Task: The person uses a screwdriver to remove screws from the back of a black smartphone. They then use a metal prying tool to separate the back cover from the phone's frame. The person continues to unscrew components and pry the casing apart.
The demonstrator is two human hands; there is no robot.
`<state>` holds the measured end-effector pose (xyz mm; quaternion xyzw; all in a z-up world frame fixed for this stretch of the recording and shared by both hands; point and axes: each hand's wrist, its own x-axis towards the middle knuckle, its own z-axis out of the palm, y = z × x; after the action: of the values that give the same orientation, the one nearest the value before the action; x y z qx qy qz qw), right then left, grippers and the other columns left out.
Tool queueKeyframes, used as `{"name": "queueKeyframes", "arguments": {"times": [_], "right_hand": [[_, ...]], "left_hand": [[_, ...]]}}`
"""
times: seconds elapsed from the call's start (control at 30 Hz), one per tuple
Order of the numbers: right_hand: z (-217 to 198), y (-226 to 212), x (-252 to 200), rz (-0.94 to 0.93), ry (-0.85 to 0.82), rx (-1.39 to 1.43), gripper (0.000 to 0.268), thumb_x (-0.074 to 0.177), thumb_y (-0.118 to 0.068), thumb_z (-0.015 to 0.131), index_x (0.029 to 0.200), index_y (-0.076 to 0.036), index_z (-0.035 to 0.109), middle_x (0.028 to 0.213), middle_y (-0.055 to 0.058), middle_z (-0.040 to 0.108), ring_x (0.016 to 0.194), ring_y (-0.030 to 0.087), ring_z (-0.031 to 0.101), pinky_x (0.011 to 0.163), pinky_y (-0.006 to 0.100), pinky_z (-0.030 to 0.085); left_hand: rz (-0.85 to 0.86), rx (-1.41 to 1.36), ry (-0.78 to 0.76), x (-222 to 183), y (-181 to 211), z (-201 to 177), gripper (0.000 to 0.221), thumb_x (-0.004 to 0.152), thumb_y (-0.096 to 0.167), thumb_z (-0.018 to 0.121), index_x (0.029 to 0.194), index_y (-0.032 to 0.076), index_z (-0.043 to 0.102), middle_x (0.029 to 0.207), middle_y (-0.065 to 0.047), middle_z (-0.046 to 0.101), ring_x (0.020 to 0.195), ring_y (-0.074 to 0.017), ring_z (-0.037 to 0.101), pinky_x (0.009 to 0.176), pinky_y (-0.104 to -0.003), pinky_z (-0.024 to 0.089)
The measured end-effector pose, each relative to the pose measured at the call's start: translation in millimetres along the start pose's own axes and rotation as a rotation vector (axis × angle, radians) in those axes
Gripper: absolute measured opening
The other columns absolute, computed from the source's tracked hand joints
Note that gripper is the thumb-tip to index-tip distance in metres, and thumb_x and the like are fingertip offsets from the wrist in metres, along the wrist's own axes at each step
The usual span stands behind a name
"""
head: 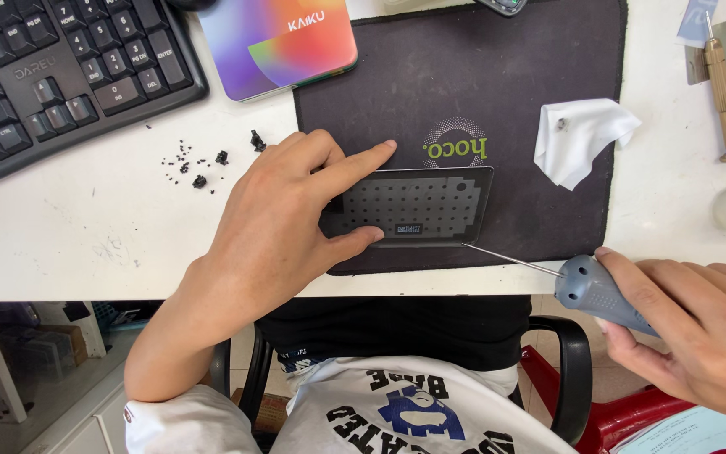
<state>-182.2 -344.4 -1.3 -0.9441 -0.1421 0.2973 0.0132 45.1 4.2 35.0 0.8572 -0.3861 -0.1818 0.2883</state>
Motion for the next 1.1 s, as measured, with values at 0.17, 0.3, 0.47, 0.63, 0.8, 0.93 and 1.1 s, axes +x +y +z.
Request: {"name": "queueKeyframes", "arguments": {"times": [0.17,0.3,0.47,0.63,0.8,0.93,1.1], "right_hand": [[-1.7,1.0,-2.3,0.006,0.087,0.036,0.074,0.067,-0.033,0.08,0.132,-0.001,0.067,0.087,0.019,0.075,0.062,0.028,0.075,0.053,0.034,0.058],[1.1,0.9,-3.9,0.01,0.103,0.041,0.074,0.068,-0.034,0.08,0.132,-0.001,0.066,0.087,0.02,0.075,0.063,0.029,0.076,0.053,0.034,0.058],[1.5,-1.1,-2.9,0.013,0.071,0.033,0.072,0.069,-0.034,0.079,0.132,-0.002,0.066,0.087,0.02,0.075,0.061,0.031,0.076,0.053,0.032,0.059],[2.4,1.9,-1.4,-0.017,0.062,0.016,0.073,0.068,-0.036,0.08,0.132,-0.002,0.066,0.089,0.022,0.075,0.06,0.031,0.076,0.052,0.033,0.059],[5.5,3.2,-2.3,-0.018,0.059,0.022,0.072,0.069,-0.035,0.079,0.132,-0.003,0.066,0.089,0.022,0.075,0.062,0.032,0.076,0.053,0.033,0.059],[8.1,4.2,-4.3,-0.031,0.089,0.022,0.073,0.068,-0.035,0.079,0.132,-0.003,0.066,0.088,0.022,0.075,0.063,0.033,0.076,0.054,0.034,0.06],[6.0,5.7,-7.5,0.024,0.181,0.151,0.075,0.068,-0.032,0.083,0.133,0.0,0.066,0.086,0.021,0.075,0.063,0.03,0.075,0.057,0.039,0.06]], "left_hand": [[0.01,-0.007,0.008,-0.9,-2.1,1.3,0.07,0.071,0.02,0.092,0.136,0.011,0.067,0.084,-0.006,0.05,0.076,-0.0226,0.049,0.072,-0.038,0.046],[0.013,0.004,0.009,-1.2,-1.9,2.0,0.07,0.071,0.02,0.092,0.136,0.011,0.067,0.084,-0.006,0.05,0.076,-0.0228,0.049,0.072,-0.038,0.046],[0.009,-0.002,0.01,-0.7,-0.6,1.4,0.07,0.07,0.019,0.092,0.136,0.011,0.068,0.083,-0.006,0.05,0.076,-0.0227,0.049,0.071,-0.038,0.045],[0.002,-0.008,0.005,-0.6,-1.0,1.2,0.07,0.07,0.019,0.092,0.135,0.011,0.068,0.083,-0.006,0.05,0.076,-0.0225,0.049,0.071,-0.038,0.046],[-0.003,-0.01,0.001,-0.7,-0.7,1.5,0.069,0.069,0.019,0.092,0.134,0.011,0.069,0.083,-0.006,0.05,0.075,-0.0224,0.049,0.071,-0.038,0.046],[0.012,-0.01,0.016,-1.7,-0.5,0.6,0.069,0.069,0.018,0.092,0.134,0.01,0.069,0.083,-0.006,0.05,0.076,-0.0227,0.049,0.072,-0.038,0.046],[0.035,-0.006,0.031,-4.3,-1.4,0.8,0.066,0.07,0.019,0.092,0.131,0.008,0.07,0.086,-0.006,0.053,0.078,-0.0233,0.052,0.073,-0.039,0.045]]}}
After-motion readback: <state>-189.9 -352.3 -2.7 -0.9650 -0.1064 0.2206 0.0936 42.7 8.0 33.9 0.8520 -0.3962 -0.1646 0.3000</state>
